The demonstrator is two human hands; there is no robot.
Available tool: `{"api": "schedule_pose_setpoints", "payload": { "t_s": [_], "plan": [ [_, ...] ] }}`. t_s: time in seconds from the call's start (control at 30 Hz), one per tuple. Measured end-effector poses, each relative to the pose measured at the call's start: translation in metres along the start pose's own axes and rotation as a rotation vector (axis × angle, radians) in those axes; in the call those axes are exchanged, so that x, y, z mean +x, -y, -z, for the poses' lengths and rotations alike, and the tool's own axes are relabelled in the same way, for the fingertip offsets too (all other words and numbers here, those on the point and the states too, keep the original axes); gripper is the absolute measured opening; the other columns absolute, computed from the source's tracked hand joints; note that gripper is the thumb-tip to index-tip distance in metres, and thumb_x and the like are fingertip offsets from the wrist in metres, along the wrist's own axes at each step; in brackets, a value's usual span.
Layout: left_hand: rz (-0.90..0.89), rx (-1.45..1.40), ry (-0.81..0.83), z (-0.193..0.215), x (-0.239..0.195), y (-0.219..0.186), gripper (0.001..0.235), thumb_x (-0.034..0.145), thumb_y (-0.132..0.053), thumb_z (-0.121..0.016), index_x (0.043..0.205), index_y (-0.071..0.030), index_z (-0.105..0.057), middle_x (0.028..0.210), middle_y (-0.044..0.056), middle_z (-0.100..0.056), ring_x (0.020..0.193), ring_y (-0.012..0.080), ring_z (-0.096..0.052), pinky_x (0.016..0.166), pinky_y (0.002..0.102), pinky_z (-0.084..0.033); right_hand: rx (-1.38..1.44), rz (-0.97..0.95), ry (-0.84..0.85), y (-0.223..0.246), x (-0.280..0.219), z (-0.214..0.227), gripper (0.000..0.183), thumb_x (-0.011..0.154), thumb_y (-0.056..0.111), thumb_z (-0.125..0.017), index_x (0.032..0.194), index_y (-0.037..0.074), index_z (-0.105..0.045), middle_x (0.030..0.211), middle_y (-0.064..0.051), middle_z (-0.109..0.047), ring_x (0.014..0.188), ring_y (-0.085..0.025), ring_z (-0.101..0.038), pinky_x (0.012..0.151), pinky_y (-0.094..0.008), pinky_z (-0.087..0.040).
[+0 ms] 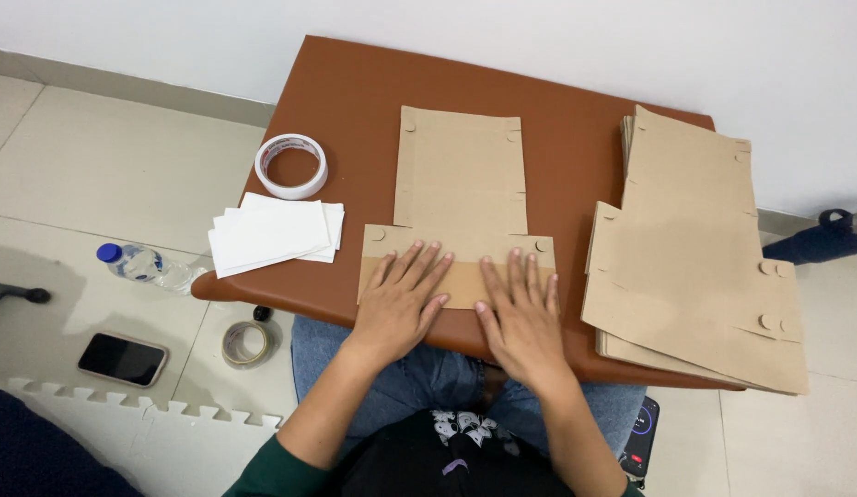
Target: The person folds a flat cardboard sheet into a box shape by hand, tucking the tabs into slots to form the sides. They then place a white paper sheet inside the box and close the lid.
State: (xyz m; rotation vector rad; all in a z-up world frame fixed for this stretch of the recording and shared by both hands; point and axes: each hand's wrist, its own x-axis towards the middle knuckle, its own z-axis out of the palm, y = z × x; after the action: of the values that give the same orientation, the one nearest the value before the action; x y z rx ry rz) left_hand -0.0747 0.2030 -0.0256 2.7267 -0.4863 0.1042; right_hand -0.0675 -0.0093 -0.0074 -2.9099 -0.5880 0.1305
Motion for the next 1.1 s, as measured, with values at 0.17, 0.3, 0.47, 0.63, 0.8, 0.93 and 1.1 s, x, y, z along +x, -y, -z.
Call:
{"api": "schedule_pose_setpoints", "payload": {
  "t_s": [0.17,0.3,0.47,0.63,0.8,0.93,1.1],
  "plan": [
    [-0.020,0.012,0.016,0.006,0.002,0.001,0.055,0.105,-0.045,-0.037,0.156,-0.024,-0.039,0.160,0.006,-0.038,0.150,0.0270,-0.028,0.121,0.056,-0.007,-0.036,-0.123,-0.017,-0.027,-0.012,-0.016,0.068,0.106,0.047,-0.028,0.162,0.010,-0.020,0.166,-0.027,-0.012,0.155,-0.039,-0.005,0.120,-0.060,0.001],
    [-0.041,0.025,0.030,0.006,0.007,0.001,0.054,0.105,-0.044,-0.036,0.155,-0.024,-0.040,0.160,0.006,-0.039,0.150,0.0265,-0.028,0.122,0.058,-0.005,0.049,-0.103,0.039,0.008,-0.006,-0.005,0.067,0.105,0.041,-0.026,0.161,0.005,-0.018,0.167,-0.025,-0.009,0.156,-0.034,0.000,0.120,-0.056,0.007],
    [-0.073,0.034,0.004,0.003,0.006,0.004,0.057,0.103,-0.045,-0.042,0.154,-0.021,-0.042,0.159,0.007,-0.040,0.150,0.0272,-0.030,0.121,0.058,-0.008,0.007,0.157,-0.031,0.027,0.007,-0.020,0.068,0.104,0.041,-0.038,0.160,0.007,-0.023,0.167,-0.021,-0.019,0.154,-0.035,-0.011,0.120,-0.055,-0.004],
    [-0.076,-0.031,0.047,0.025,-0.007,0.018,0.083,0.091,-0.070,-0.051,0.156,-0.020,-0.038,0.162,0.009,-0.036,0.151,0.0284,-0.028,0.122,0.056,-0.008,0.023,0.123,-0.032,0.005,-0.007,-0.006,0.088,0.097,0.065,-0.045,0.161,0.010,-0.021,0.165,-0.023,-0.018,0.153,-0.040,-0.010,0.119,-0.060,-0.005],
    [-0.206,0.040,-0.074,0.024,-0.031,0.045,0.119,0.070,-0.066,-0.082,0.160,-0.015,-0.024,0.166,0.008,-0.027,0.153,0.0220,-0.024,0.124,0.047,-0.010,-0.011,0.207,-0.155,-0.025,-0.031,-0.004,0.086,0.095,0.063,-0.048,0.161,0.014,-0.020,0.167,-0.014,-0.019,0.156,-0.027,-0.012,0.123,-0.047,-0.008],
    [-0.191,-0.074,0.000,0.032,-0.045,0.052,0.105,0.073,-0.043,-0.086,0.158,-0.017,-0.030,0.163,0.004,-0.034,0.151,0.0213,-0.028,0.122,0.045,-0.014,-0.034,0.261,-0.206,-0.035,-0.047,-0.011,0.075,0.095,0.056,-0.053,0.157,0.017,-0.035,0.163,-0.009,-0.035,0.151,-0.025,-0.029,0.119,-0.044,-0.024],
    [-0.167,-0.253,-0.118,0.046,-0.059,0.052,0.048,0.089,-0.031,-0.070,0.136,-0.020,-0.064,0.139,0.001,-0.064,0.134,0.0194,-0.055,0.111,0.042,-0.035,0.154,0.434,-0.351,-0.040,-0.063,-0.007,0.042,0.091,0.021,-0.071,0.133,0.019,-0.064,0.137,0.000,-0.066,0.120,-0.019,-0.063,0.090,-0.035,-0.049]
  ]
}}
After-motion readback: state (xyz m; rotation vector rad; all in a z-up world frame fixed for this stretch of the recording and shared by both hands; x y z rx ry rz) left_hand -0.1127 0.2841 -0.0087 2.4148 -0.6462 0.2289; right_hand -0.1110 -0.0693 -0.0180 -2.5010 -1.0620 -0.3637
